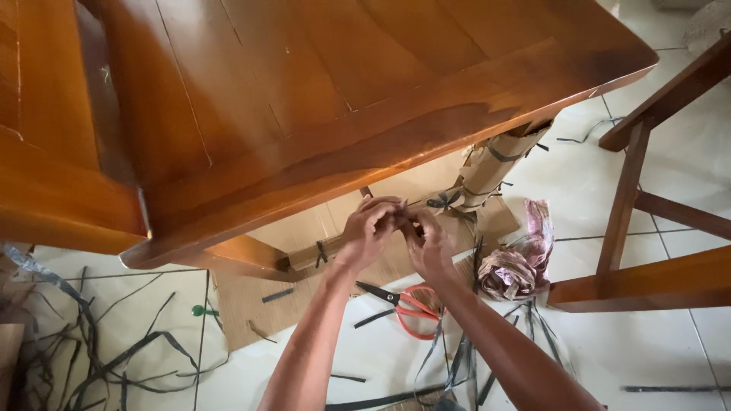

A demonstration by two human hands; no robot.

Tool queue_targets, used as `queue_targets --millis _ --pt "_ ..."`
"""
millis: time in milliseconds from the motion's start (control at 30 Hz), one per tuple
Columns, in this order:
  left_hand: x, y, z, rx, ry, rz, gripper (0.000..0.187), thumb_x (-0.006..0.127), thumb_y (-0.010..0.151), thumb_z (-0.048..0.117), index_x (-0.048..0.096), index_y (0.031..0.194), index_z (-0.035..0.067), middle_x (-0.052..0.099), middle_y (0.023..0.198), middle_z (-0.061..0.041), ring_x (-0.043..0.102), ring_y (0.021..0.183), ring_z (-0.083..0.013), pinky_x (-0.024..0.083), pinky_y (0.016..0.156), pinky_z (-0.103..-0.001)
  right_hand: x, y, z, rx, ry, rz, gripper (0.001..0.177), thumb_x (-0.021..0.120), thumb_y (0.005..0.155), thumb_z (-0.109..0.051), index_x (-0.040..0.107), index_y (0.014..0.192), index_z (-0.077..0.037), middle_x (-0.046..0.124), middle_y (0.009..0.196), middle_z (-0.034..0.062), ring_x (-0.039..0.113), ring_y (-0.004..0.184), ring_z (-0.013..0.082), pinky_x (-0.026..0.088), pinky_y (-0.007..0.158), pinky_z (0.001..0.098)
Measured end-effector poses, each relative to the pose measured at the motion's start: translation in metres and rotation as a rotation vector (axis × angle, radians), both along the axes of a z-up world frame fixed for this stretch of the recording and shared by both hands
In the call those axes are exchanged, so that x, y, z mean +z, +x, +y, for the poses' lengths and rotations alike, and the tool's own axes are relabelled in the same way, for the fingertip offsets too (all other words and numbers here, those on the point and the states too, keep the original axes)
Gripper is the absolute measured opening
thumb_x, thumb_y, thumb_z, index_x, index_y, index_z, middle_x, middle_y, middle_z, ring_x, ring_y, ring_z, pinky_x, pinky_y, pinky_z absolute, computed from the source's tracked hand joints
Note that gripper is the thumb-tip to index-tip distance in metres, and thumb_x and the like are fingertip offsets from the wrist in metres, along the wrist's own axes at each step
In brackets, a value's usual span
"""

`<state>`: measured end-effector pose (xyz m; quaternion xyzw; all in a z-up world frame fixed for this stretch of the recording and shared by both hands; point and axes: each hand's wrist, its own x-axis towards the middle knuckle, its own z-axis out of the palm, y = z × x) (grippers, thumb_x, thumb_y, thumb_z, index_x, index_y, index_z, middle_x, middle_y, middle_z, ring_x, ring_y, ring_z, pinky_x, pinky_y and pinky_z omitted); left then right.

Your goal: Wrapping a wooden chair leg with cardboard and securing it with plastic straps

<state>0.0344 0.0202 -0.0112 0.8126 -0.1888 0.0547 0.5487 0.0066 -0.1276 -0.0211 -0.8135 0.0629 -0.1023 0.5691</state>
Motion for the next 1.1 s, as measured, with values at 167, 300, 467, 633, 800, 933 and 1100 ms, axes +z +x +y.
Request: queue_targets --millis 167,300,467,633,800,933,1100 --pt "-0.03 0.007 -0.001 0.015 0.037 -0.066 0.02 0.076 0.086 0.005 0.076 0.103 0.015 0.076 0.107 -0.003 0.07 0.108 -0.0297 0.035 0.117 -0.059 -0.009 -0.005 0.003 0.022 -0.063 -0.164 0.006 0.068 0.098 -0.008 0.068 0.092 -0.008 0.07 0.081 0.012 0.073 0.06 0.0265 0.06 0.055 0.036" --pt "-0.031 0.005 0.0 0.052 0.044 -0.047 0.013 0.077 0.088 0.009 0.076 0.098 0.016 0.076 0.103 -0.001 0.072 0.103 -0.0273 0.037 0.117 -0.055 0.001 -0.013 0.006 0.04 -0.092 -0.138 0.007 0.065 0.1 -0.01 0.067 0.094 -0.008 0.07 0.082 0.0108 0.075 0.062 0.0246 0.062 0.056 0.0334" --pt "-0.024 0.001 -0.002 0.143 0.053 -0.1 0.012 0.081 0.086 0.012 0.072 0.092 0.017 0.075 0.099 -0.004 0.073 0.098 -0.0303 0.042 0.113 -0.056 -0.028 -0.002 0.003 -0.083 -0.01 0.076 0.014 0.075 0.097 -0.02 0.072 0.093 -0.007 0.076 0.084 0.0136 0.076 0.073 0.0267 0.061 0.065 0.0371" --pt "-0.014 -0.005 -0.001 0.169 0.019 -0.106 0.017 0.081 0.082 0.007 0.07 0.091 0.015 0.074 0.097 -0.007 0.072 0.098 -0.0336 0.044 0.111 -0.056 -0.023 0.004 0.0 -0.148 -0.066 0.034 0.015 0.083 0.088 -0.023 0.074 0.086 -0.01 0.075 0.079 0.0123 0.075 0.073 0.0313 0.058 0.062 0.0396" --pt "-0.017 -0.003 0.002 0.153 0.001 -0.099 0.018 0.081 0.081 0.005 0.072 0.091 0.017 0.074 0.095 -0.005 0.072 0.098 -0.0318 0.046 0.11 -0.053 -0.065 0.018 -0.002 -0.066 -0.144 -0.011 0.012 0.08 0.091 -0.018 0.074 0.086 -0.008 0.076 0.08 0.0142 0.075 0.078 0.0339 0.058 0.065 0.0413" --pt "-0.009 -0.004 0.002 0.143 0.001 -0.106 0.017 0.08 0.082 0.005 0.072 0.094 0.014 0.075 0.097 -0.008 0.072 0.099 -0.0355 0.046 0.109 -0.055 -0.016 -0.003 0.0 -0.058 -0.266 -0.114 0.009 0.079 0.088 -0.012 0.074 0.082 -0.009 0.075 0.078 0.0139 0.075 0.075 0.034 0.06 0.064 0.0394" --pt "-0.008 -0.006 0.003 0.145 -0.042 -0.087 0.015 0.08 0.082 0.003 0.073 0.092 0.013 0.076 0.095 -0.008 0.073 0.097 -0.0345 0.044 0.111 -0.053 -0.003 -0.004 0.003 -0.023 -0.285 -0.177 0.007 0.079 0.084 -0.004 0.075 0.081 -0.009 0.074 0.076 0.0103 0.075 0.073 0.0302 0.06 0.064 0.0365"
